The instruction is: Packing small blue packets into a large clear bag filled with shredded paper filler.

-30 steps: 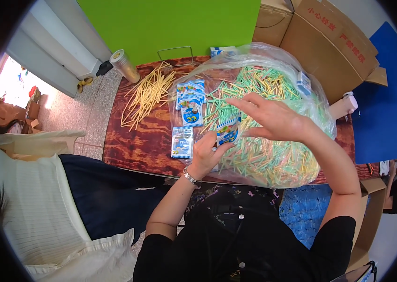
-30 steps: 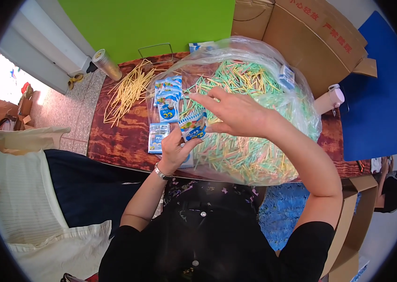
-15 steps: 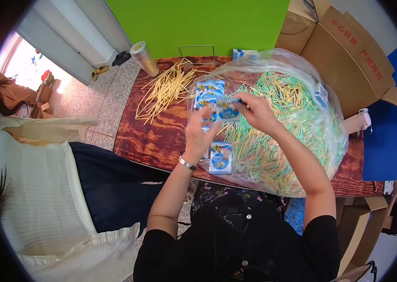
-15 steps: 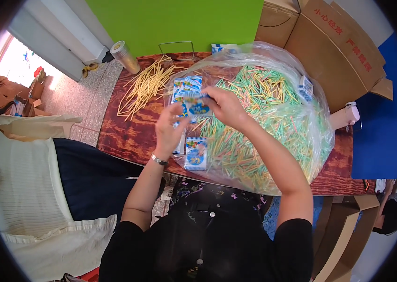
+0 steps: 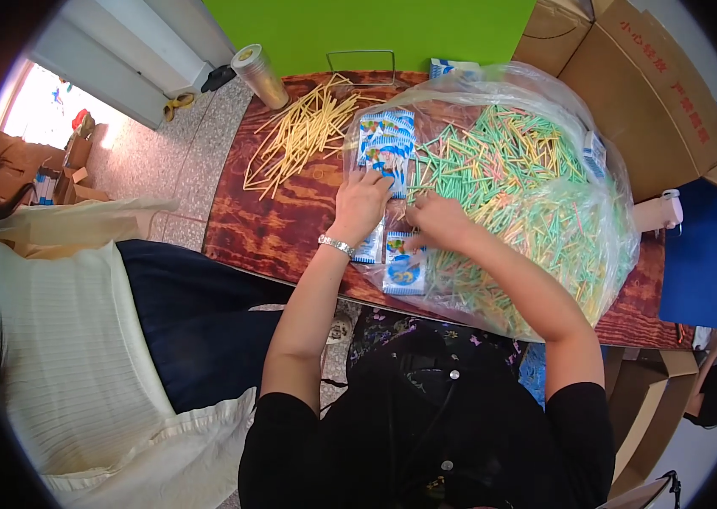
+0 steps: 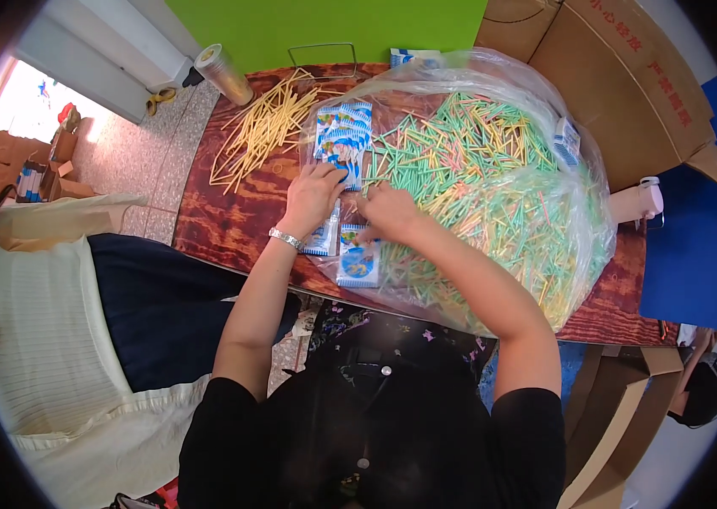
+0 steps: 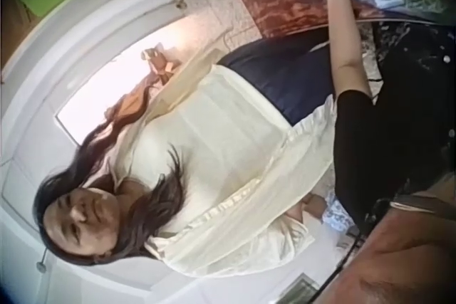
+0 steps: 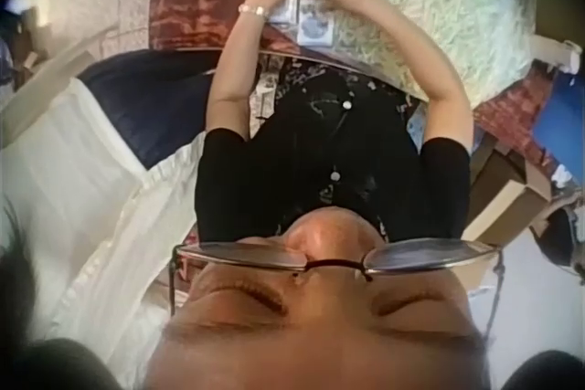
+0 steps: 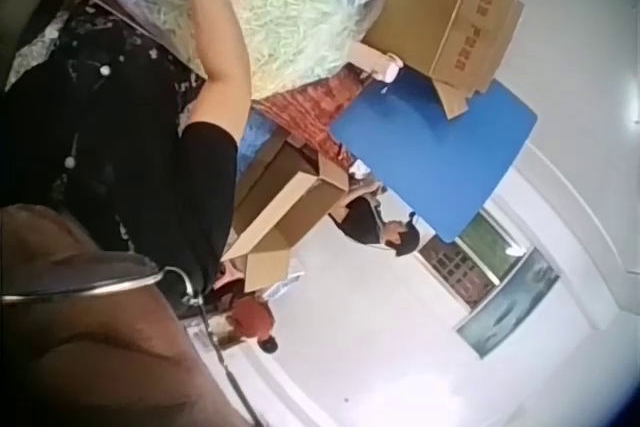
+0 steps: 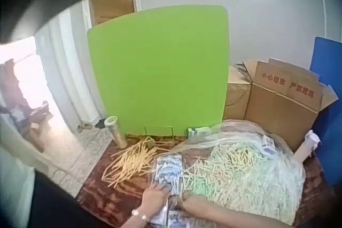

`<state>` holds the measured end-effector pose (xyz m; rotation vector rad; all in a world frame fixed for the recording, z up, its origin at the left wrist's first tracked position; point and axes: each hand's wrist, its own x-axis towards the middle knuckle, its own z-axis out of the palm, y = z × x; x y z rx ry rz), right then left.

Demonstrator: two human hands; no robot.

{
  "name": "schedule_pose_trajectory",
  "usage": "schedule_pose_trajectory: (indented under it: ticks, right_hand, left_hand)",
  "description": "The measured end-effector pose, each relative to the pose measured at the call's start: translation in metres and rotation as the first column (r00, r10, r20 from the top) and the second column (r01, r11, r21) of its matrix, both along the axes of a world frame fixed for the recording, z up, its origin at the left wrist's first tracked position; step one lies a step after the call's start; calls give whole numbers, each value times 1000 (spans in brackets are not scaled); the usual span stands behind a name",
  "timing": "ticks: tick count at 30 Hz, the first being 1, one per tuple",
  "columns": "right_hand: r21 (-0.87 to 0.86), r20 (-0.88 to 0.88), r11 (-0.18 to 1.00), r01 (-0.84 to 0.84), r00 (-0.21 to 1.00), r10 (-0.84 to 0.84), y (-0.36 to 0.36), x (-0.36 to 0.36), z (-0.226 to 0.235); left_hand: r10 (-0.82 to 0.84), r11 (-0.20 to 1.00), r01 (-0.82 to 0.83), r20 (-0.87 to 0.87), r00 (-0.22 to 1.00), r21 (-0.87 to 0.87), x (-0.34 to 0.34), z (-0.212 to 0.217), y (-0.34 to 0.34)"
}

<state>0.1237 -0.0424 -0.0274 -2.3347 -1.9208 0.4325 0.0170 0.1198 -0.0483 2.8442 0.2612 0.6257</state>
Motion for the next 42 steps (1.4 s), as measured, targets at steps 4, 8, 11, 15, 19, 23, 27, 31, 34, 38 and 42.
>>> schedule_pose_trajectory:
  ticks: [4, 8, 11, 15, 19, 23, 27, 31, 34, 38, 42]
  right_hand:
    - [-57, -31, 998, 18, 999, -20, -1, -8, -3]
    - [64, 24, 994, -86, 996, 85, -9, -1, -11]
    - [243, 139, 961, -134, 985, 102, -22, 1, -4]
    - [474, 136, 877, -77, 991, 13, -43, 13, 21]
    - [624, -148, 776, 90, 989, 4, -44, 7, 51]
    - [451, -657, 791, 414, 754, -20, -51, 9, 64]
    - [507, -618, 775, 377, 786, 22, -60, 20, 65]
    - [440, -662, 854, 278, 743, 99, -61, 64, 53]
    - [360, -421, 831, 424, 869, -261, -84, 172, 29]
    - [300, 30, 845, 443, 881, -473, -105, 274, -11]
    - [193, 217, 875, 443, 851, -479, -95, 302, -20]
  left_hand:
    - [20, 1000, -20, 21, 1000, 17, -1, 3, -4]
    - [9, 997, -1, 105, 994, -78, -16, 15, -10]
    - [-14, 967, 39, 102, 995, -251, -32, 33, -25]
    - [-148, 802, 198, 134, 980, -564, -44, 46, -51]
    - [-46, 597, -46, -91, 995, -801, -47, 41, -62]
    - [-60, 438, 62, 39, 997, -897, -32, 25, -70]
    - [32, 523, 60, 90, 995, -850, -20, 33, -77]
    - [48, 610, -9, 26, 998, -793, -23, 25, -74]
    - [-17, 578, 1, -10, 1000, -816, -23, 20, -71]
    - [-20, 529, -46, -67, 998, -848, -26, 22, -77]
    - [-16, 519, -74, -97, 995, -851, -29, 28, -80]
